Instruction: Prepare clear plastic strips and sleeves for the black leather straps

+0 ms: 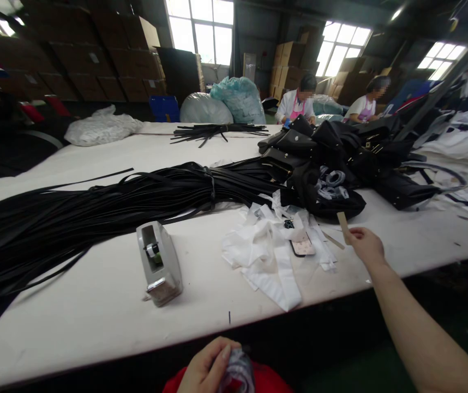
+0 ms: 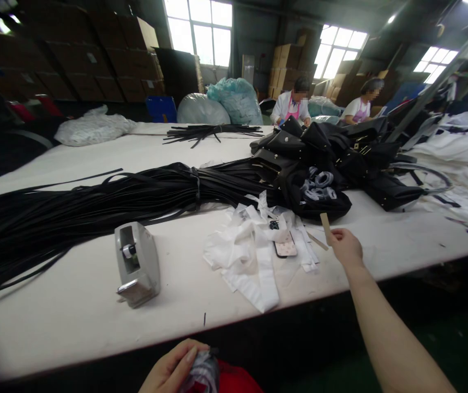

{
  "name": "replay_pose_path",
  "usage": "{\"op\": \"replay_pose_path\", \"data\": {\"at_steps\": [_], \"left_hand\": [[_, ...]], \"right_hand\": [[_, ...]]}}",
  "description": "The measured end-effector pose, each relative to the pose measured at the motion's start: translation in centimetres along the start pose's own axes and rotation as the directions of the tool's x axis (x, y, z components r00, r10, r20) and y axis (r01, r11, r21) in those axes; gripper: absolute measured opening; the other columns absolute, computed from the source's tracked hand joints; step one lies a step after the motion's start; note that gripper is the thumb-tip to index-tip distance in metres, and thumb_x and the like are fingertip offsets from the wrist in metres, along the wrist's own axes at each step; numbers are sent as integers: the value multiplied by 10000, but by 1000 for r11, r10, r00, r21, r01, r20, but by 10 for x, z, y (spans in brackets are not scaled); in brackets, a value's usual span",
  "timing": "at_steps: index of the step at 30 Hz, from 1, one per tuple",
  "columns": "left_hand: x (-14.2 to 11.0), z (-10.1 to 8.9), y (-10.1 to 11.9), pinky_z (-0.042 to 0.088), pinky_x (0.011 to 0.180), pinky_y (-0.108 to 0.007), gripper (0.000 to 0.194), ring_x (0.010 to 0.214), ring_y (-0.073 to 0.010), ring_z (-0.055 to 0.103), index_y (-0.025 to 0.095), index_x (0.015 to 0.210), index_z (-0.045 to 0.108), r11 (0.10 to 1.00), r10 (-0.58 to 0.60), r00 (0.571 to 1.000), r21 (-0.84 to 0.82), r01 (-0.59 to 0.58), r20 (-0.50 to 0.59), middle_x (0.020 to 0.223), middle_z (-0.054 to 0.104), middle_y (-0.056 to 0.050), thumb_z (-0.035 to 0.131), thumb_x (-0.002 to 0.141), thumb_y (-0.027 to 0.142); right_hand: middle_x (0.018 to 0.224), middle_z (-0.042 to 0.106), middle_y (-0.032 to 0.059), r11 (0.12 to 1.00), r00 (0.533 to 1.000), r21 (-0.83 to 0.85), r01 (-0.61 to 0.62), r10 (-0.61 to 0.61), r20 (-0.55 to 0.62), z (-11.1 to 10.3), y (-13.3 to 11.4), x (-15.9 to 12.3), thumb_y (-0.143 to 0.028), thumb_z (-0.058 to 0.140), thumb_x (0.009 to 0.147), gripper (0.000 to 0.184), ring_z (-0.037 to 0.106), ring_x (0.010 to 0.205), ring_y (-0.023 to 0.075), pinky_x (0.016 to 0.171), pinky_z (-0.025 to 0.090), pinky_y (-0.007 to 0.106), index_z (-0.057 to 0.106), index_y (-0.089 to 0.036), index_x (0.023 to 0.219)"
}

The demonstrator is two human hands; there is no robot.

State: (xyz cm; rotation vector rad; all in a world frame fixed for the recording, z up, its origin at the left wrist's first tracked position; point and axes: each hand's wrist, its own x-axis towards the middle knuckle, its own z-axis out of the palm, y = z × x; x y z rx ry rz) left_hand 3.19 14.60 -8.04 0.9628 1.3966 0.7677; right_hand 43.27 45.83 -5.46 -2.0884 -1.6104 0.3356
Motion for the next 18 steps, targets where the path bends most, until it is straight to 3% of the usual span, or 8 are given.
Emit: {"op": "replay_pose_path", "data": {"at_steps": [2,4,6,8,10,13,18], "left_hand": [[-1,4,4,505,823,-277,523,885,-205,637,196,990,707,1000,10,1000,-7,-10,-24,938,718,-43,469,893,652],[-2,8,9,501,838,-280,462,893,-201,641,177,983,709,999,52,998,-4,-53,-30,952,724,-55,477,922,572],[-3,11,14,502,843,-282,409,885,-194,648,162,965,715,996,90,996,5,-90,-28,950,730,-64,488,933,500],[-5,13,16,504,849,-282,370,881,-188,653,156,969,722,994,111,993,27,-110,-31,957,734,-68,488,938,441],[-9,14,17,505,853,-283,354,885,-183,658,155,994,726,992,120,992,53,-118,-38,976,738,-69,476,943,401],[-16,12,14,505,855,-282,360,905,-181,661,152,1037,725,991,122,991,63,-119,-51,1007,739,-72,460,952,379],[-24,7,6,506,816,-264,391,880,-173,655,130,1071,720,994,102,991,37,-99,-86,1010,738,-82,453,960,393]], "right_hand": [[916,741,129,987,987,121,107,-120,105,7,-19,-35,-402,549,878,343,689,816,259,694,536,346,675,-135,1053],[982,752,90,944,924,257,207,-275,266,24,-46,-83,-451,572,870,389,699,842,234,721,556,317,681,-171,1116],[989,756,80,869,795,390,305,-458,397,48,-75,-135,-474,584,879,385,702,842,228,724,566,316,700,-182,1101],[966,761,74,790,664,454,413,-602,444,72,-103,-180,-438,568,908,328,704,830,223,716,569,320,719,-191,1062],[947,760,64,733,576,468,493,-678,456,94,-124,-210,-380,563,917,261,701,834,220,740,564,331,733,-205,1012],[945,741,74,671,507,460,582,-742,439,118,-141,-224,-316,581,891,194,676,901,250,836,535,388,739,-208,928],[977,711,105,589,475,404,700,-806,352,124,-143,-211,-285,534,919,217,639,955,278,887,490,420,726,-185,937]]}}
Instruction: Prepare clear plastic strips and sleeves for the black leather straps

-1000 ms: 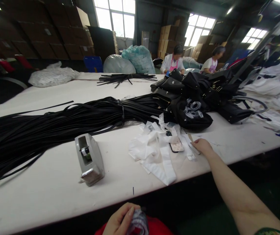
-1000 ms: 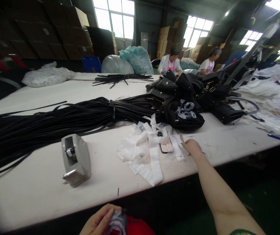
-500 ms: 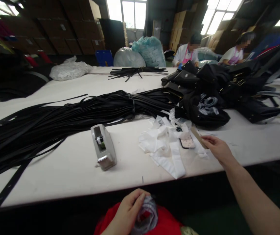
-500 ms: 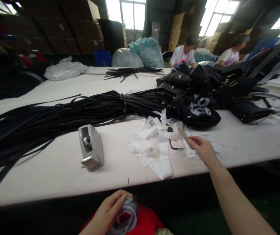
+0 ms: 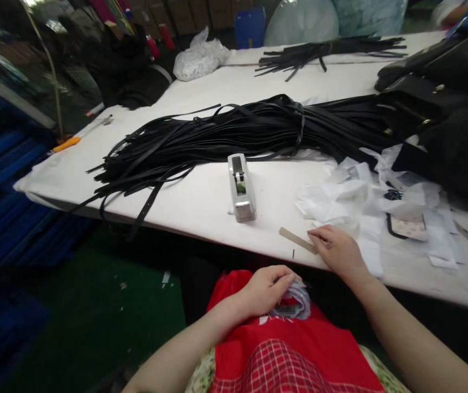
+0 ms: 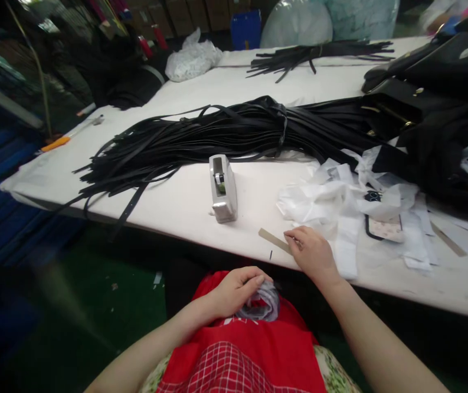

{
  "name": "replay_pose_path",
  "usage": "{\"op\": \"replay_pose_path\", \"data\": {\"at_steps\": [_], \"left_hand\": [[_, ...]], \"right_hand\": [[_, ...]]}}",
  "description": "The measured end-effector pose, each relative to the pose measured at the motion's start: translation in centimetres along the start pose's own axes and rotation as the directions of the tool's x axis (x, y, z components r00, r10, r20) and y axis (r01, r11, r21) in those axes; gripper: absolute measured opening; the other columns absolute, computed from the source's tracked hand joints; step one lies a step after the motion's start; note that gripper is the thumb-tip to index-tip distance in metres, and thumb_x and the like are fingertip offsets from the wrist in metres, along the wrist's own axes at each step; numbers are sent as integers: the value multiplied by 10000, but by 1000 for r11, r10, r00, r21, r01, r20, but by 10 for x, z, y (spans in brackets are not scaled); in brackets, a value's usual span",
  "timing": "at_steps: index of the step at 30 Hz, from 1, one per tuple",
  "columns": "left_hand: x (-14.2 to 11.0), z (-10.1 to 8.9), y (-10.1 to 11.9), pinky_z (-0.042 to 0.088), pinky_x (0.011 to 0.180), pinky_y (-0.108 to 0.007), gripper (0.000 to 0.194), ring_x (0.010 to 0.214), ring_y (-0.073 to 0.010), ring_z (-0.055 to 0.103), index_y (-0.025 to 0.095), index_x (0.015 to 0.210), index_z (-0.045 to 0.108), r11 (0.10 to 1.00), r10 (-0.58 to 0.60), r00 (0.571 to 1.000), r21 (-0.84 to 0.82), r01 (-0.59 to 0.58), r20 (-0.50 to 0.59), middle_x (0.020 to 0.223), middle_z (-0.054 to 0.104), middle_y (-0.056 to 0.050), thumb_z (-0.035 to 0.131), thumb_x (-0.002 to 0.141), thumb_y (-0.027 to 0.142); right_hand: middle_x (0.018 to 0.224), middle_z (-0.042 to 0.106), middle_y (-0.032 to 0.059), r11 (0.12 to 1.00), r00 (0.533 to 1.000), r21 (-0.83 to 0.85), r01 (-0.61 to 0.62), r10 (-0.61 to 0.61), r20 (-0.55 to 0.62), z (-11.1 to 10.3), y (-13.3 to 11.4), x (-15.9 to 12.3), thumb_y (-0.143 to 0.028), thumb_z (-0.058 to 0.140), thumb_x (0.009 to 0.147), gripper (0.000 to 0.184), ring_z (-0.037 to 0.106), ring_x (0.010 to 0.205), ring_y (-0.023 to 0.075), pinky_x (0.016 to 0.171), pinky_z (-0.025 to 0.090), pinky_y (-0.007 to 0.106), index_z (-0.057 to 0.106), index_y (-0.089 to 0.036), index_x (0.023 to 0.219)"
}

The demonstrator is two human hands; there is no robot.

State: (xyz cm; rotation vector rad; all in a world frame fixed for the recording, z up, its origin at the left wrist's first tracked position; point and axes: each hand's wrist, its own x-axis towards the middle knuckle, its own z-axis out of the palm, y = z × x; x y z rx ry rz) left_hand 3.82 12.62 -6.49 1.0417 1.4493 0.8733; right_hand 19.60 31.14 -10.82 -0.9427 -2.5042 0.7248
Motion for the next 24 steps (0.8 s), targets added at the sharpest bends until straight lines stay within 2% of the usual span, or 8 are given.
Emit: {"op": "replay_pose_path", "data": {"at_steps": [2,5,7,12,16,24], "left_hand": [[-1,-1,-1,503,819,-258,396,883,-172,655,127,1076,719,1000,2,1000,-16,-3,-11,1016,737,-83,453,961,397],[0,-3,0,500,794,-251,403,858,-168,653,124,1079,719,1000,11,1000,-8,-11,-3,993,737,-82,447,964,399],[1,-3,2,495,795,-248,398,854,-165,650,124,1074,721,1000,22,1000,2,-22,1,989,736,-81,446,966,390],[4,-5,2,492,799,-248,396,854,-163,645,118,1064,722,999,36,999,-2,-36,11,988,736,-85,446,969,384],[5,-4,-1,495,780,-252,397,838,-165,639,117,1067,717,999,17,1000,-28,-17,17,976,733,-85,454,964,395],[6,-2,-2,500,761,-260,400,806,-165,630,114,1066,709,999,-2,1000,-51,3,15,955,727,-86,451,962,401]], "right_hand": [[972,705,92,991,996,-102,82,-78,47,-2,0,-5,-284,561,922,190,639,925,268,847,496,397,719,-186,961],[971,688,97,930,971,-290,227,-194,137,3,-3,-14,-277,573,941,173,627,906,267,811,497,381,707,-178,991],[974,680,104,900,963,-345,267,-230,143,9,-3,-18,-272,556,961,182,619,907,265,815,494,377,704,-173,1000],[961,679,96,901,960,-332,281,-262,102,12,5,-19,-253,510,988,225,617,882,243,799,497,354,723,-181,996],[992,678,93,904,958,-319,284,-251,142,10,9,-18,-237,513,985,226,616,895,241,792,498,352,727,-181,1031],[999,676,98,894,959,-350,279,-242,148,8,-2,-18,-220,551,967,197,605,912,248,817,496,356,715,-150,1051]]}}
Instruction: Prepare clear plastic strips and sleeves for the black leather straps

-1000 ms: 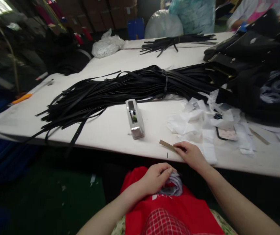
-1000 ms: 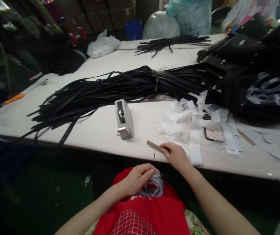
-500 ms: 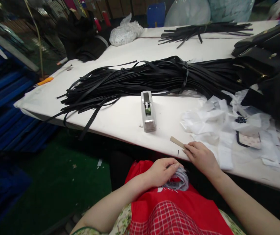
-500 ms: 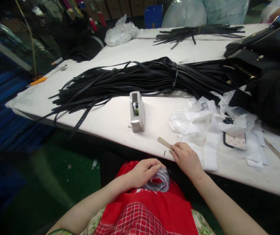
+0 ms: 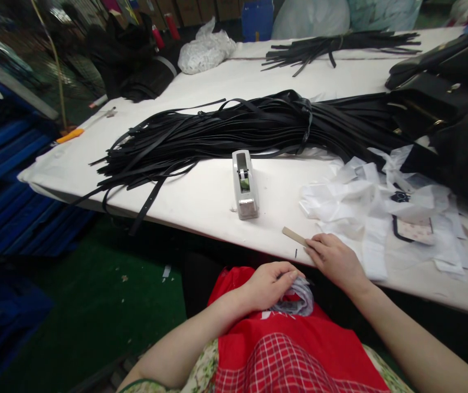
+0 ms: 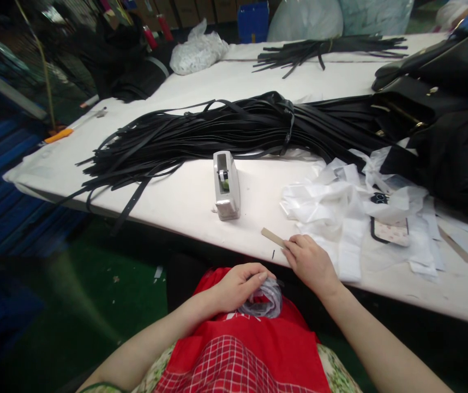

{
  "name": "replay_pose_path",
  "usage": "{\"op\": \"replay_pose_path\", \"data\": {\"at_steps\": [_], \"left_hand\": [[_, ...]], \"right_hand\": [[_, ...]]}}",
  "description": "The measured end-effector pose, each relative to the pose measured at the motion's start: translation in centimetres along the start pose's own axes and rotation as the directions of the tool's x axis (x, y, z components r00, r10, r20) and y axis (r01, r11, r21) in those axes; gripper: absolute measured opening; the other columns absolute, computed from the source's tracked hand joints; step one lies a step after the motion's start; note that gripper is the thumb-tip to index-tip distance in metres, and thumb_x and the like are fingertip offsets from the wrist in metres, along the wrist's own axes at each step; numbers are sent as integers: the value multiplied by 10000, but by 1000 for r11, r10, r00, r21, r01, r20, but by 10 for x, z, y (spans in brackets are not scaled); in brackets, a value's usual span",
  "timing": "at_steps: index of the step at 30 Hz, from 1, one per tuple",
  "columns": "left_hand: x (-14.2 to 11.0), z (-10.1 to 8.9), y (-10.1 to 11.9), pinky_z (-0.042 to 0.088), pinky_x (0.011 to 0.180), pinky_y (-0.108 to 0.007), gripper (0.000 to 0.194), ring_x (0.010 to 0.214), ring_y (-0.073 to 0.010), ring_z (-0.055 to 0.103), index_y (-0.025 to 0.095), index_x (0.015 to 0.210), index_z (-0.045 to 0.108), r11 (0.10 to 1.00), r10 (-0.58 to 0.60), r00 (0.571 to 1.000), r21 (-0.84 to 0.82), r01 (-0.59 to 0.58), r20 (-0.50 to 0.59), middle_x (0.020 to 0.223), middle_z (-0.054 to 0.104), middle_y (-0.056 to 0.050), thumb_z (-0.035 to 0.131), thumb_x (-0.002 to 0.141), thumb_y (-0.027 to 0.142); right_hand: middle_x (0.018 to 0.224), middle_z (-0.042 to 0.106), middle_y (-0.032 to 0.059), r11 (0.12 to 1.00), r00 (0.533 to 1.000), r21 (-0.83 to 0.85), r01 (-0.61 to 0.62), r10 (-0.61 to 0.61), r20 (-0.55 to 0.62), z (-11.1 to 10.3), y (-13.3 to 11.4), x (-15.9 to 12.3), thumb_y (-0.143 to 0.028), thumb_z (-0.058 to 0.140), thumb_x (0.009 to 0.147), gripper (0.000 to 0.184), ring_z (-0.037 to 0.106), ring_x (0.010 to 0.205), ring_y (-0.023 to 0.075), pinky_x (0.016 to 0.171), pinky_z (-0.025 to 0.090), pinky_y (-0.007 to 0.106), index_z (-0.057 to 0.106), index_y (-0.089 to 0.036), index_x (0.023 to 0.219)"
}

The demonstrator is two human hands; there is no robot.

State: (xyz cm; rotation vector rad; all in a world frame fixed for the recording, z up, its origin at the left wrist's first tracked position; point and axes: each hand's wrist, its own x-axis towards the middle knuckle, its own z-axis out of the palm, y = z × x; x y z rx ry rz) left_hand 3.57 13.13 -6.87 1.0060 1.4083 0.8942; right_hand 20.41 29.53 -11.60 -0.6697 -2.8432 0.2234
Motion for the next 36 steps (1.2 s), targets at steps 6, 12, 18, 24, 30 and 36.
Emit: {"op": "replay_pose_path", "data": {"at_steps": [6,12,18,24,30,36], "left_hand": [[0,1,-1,493,757,-250,386,808,-158,628,121,1067,714,1000,3,1000,21,-3,-1,961,728,-79,454,961,386],[0,0,1,494,750,-250,388,811,-162,632,122,1068,714,999,1,1000,44,-1,-5,963,731,-81,452,963,388],[0,-1,4,495,795,-251,389,854,-163,647,123,1072,718,999,15,1000,49,-15,-3,994,737,-83,454,967,388],[-2,-2,6,500,793,-259,407,855,-170,649,125,1075,722,998,14,1000,64,-14,-7,988,738,-83,445,966,404],[-3,-2,6,497,806,-260,401,872,-174,653,124,1073,725,997,16,1000,70,-15,-16,1003,737,-88,447,964,393],[-3,-2,4,494,822,-266,404,886,-179,654,121,1082,719,997,25,1000,74,-24,-12,1011,734,-90,438,969,388]], "right_hand": [[1008,676,86,1000,1000,-22,-9,9,11,0,-1,-1,-157,521,967,209,603,927,237,813,490,338,704,-170,1068],[999,676,89,999,1000,-53,3,-1,20,-1,-2,-1,-198,542,966,183,604,907,236,786,492,337,712,-172,1031],[981,665,79,999,998,-52,11,-8,61,-4,-3,2,-183,503,971,211,614,888,223,752,493,331,702,-203,1039],[970,664,89,997,996,-76,3,4,89,-5,-4,5,-164,491,960,205,606,885,236,754,481,350,690,-197,998],[965,678,109,997,1000,-81,4,-4,8,3,-2,2,-163,478,969,207,593,874,254,766,458,364,683,-184,954],[954,685,86,996,996,11,-85,85,13,8,5,9,-274,542,970,180,628,912,253,793,469,355,685,-181,1027]]}}
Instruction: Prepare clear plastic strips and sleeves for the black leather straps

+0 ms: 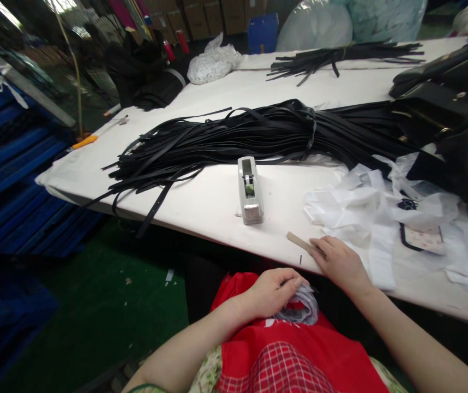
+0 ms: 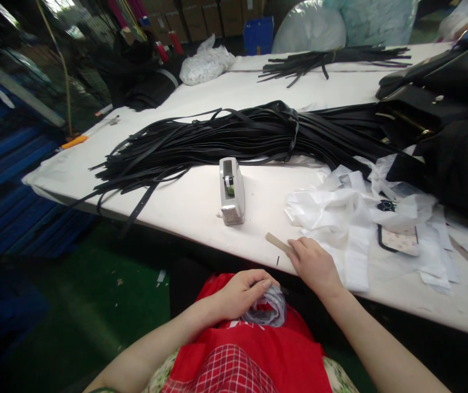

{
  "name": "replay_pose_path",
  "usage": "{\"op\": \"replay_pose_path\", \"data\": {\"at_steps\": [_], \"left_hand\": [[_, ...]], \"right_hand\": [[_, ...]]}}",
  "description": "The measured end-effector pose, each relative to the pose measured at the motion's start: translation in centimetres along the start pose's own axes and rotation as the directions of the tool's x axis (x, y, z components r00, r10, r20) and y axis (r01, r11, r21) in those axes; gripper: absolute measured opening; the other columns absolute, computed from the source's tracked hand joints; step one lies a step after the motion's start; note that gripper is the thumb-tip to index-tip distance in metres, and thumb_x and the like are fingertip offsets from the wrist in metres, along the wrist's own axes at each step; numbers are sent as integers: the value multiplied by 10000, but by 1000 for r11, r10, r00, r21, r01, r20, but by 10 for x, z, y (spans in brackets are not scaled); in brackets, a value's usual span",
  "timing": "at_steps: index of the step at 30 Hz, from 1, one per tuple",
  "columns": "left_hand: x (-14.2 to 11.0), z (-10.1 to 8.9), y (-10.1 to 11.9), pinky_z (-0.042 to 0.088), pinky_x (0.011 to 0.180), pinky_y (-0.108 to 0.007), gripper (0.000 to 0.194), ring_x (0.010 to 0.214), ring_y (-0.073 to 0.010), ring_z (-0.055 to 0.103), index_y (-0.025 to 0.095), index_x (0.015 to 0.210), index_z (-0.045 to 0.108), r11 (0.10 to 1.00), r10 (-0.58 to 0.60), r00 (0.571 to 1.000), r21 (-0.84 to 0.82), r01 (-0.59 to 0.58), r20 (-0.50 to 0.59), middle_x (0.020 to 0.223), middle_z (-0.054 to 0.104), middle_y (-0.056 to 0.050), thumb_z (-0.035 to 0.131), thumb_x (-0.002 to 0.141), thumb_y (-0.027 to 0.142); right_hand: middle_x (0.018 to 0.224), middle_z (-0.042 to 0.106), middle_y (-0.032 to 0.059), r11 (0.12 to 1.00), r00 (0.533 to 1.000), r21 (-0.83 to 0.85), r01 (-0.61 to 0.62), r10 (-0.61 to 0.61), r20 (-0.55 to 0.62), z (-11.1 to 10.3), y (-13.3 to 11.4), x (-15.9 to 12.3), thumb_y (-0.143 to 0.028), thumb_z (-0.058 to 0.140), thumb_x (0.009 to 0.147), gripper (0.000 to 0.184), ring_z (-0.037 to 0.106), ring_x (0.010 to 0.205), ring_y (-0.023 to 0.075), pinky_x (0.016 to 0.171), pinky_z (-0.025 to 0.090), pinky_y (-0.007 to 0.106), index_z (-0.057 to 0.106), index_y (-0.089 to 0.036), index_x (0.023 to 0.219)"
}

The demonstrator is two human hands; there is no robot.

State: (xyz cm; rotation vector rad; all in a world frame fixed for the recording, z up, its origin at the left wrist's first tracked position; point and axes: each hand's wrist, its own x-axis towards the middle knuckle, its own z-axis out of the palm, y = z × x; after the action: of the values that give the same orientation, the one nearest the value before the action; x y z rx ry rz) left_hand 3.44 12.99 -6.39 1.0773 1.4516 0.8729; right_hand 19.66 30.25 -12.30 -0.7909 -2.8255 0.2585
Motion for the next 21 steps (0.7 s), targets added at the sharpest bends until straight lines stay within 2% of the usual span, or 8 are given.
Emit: {"op": "replay_pose_path", "data": {"at_steps": [4,10,21], "left_hand": [[0,0,2,492,800,-261,404,868,-175,652,123,1082,720,1000,0,1000,13,0,1,1000,735,-88,438,969,389],[0,0,4,496,816,-258,390,878,-173,657,131,1074,723,1000,-15,1000,15,15,-5,1003,739,-79,442,966,380],[-2,0,1,500,845,-260,391,904,-169,655,150,1077,718,1000,9,1000,28,-9,-6,1031,737,-67,436,972,400]], "right_hand": [[922,691,57,993,995,92,-74,68,68,0,3,9,-258,603,916,121,654,874,227,768,483,331,708,-203,942],[819,680,33,990,993,85,-111,106,59,-4,-2,19,-203,620,863,79,657,759,200,681,465,314,684,-208,816],[818,662,55,996,999,82,-43,44,-16,-14,-19,3,-194,565,888,111,617,816,234,715,453,340,637,-213,806]]}}
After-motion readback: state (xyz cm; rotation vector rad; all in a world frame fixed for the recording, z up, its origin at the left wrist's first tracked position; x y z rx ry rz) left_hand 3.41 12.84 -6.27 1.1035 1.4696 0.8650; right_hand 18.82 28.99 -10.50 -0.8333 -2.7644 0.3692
